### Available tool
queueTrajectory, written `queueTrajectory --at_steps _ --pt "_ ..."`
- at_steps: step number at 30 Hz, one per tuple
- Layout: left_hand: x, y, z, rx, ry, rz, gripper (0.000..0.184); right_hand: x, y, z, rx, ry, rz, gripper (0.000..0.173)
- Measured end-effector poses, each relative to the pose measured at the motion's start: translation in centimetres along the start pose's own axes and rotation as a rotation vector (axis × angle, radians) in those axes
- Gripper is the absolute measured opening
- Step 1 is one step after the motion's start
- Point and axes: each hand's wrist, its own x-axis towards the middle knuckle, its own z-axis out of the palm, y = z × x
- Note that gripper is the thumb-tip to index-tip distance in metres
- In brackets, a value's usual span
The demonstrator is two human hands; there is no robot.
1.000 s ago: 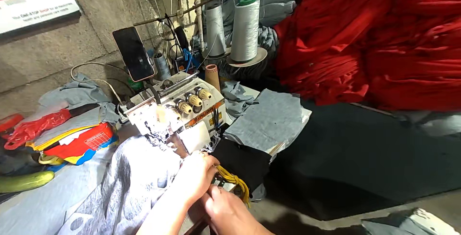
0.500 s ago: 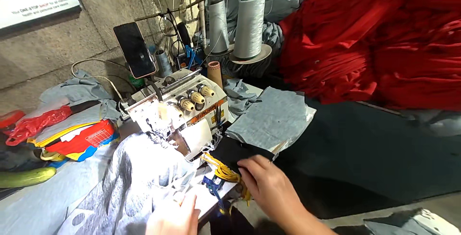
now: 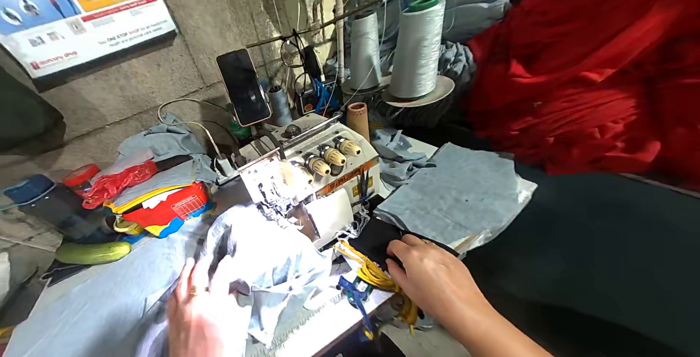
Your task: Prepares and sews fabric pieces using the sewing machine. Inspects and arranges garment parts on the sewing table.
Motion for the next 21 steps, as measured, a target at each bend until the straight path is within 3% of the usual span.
queueTrajectory --at_steps 3,5,8,11,16,19,21 --pt "0.7 4.3 0.9 -0.022 0.168 0.197 0.020 -0.2 0.4 1.0 0.013 0.148 -0.057 0.003" --pt "1.4 6.1 2.8 -0.001 0.192 0.354 0.029 -0.3 0.8 1.2 0.041 0.196 -0.078 0.005" --pt "1.3 7.0 4.9 0.018 0.012 0.485 0.044 -0.3 1.6 0.5 0.154 0.117 -0.047 0.010" --pt "0.4 7.4 5.4 0.026 -0.098 0.530 0.041 0.4 2.8 -0.8 0.340 -0.086 0.041 0.019" --pt "0.8 9.6 3.1 -0.413 -0.096 0.620 0.027 2.1 2.9 -0.9 0.305 0.132 0.064 0.014" --pt "1.8 12.0 2.4 -1.016 -0.469 0.476 0.031 3.2 2.7 -1.2 0.290 0.239 -0.039 0.013" --pt "3.0 14.0 2.6 -1.352 -0.823 0.091 0.040 3.2 2.0 -1.8 0.168 0.376 -0.216 0.017"
